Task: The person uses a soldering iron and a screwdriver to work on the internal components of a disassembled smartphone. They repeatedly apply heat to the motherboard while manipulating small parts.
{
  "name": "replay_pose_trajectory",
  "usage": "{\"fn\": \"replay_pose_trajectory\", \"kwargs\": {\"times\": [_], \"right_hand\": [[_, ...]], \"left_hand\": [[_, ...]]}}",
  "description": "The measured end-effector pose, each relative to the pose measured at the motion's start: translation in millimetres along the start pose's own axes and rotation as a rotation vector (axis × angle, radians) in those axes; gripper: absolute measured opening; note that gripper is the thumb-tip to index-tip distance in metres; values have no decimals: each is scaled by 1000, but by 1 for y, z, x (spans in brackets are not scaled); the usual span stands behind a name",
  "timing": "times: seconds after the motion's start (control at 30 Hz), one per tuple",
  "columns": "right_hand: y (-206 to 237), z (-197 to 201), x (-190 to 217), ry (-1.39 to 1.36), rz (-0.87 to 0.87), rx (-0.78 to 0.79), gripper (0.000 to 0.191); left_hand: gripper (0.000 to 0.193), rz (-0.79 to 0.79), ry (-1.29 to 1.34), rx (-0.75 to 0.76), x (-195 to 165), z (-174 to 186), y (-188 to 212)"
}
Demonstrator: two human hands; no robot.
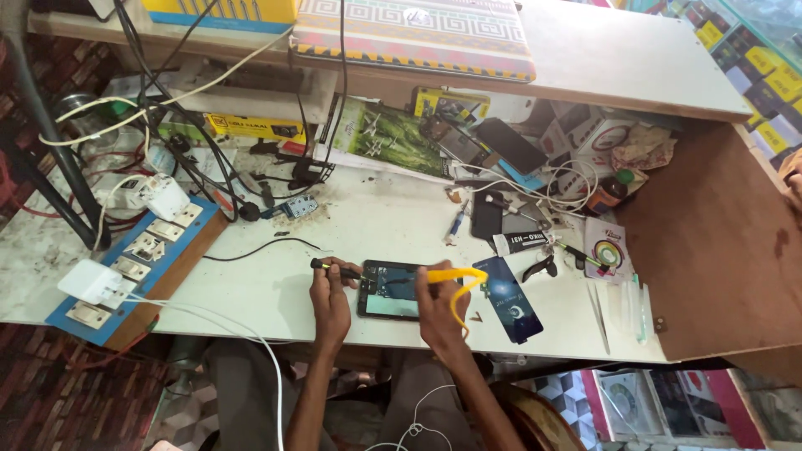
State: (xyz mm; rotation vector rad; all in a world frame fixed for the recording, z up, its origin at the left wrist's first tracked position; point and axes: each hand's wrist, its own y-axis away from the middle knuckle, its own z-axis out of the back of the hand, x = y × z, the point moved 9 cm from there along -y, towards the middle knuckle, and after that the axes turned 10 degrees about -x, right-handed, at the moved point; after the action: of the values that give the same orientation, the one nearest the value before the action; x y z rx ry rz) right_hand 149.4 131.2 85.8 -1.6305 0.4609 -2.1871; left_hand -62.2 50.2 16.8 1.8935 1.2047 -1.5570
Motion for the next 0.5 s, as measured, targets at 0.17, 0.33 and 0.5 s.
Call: {"fn": "replay_pose_trajectory", "kwargs": {"times": [0.17,0.33,0.5], "right_hand": [[25,26,-65,-486,-560,-283,26],[17,41,-71,-574,-368,-200,29],[20,26,-91,-621,-493,-202,25]], "left_hand": [[30,-8,-2,-19,6,2,0],[30,-3,15,-24,8,3,-2],[28,-13,-33,-32,3,2,0]]}}
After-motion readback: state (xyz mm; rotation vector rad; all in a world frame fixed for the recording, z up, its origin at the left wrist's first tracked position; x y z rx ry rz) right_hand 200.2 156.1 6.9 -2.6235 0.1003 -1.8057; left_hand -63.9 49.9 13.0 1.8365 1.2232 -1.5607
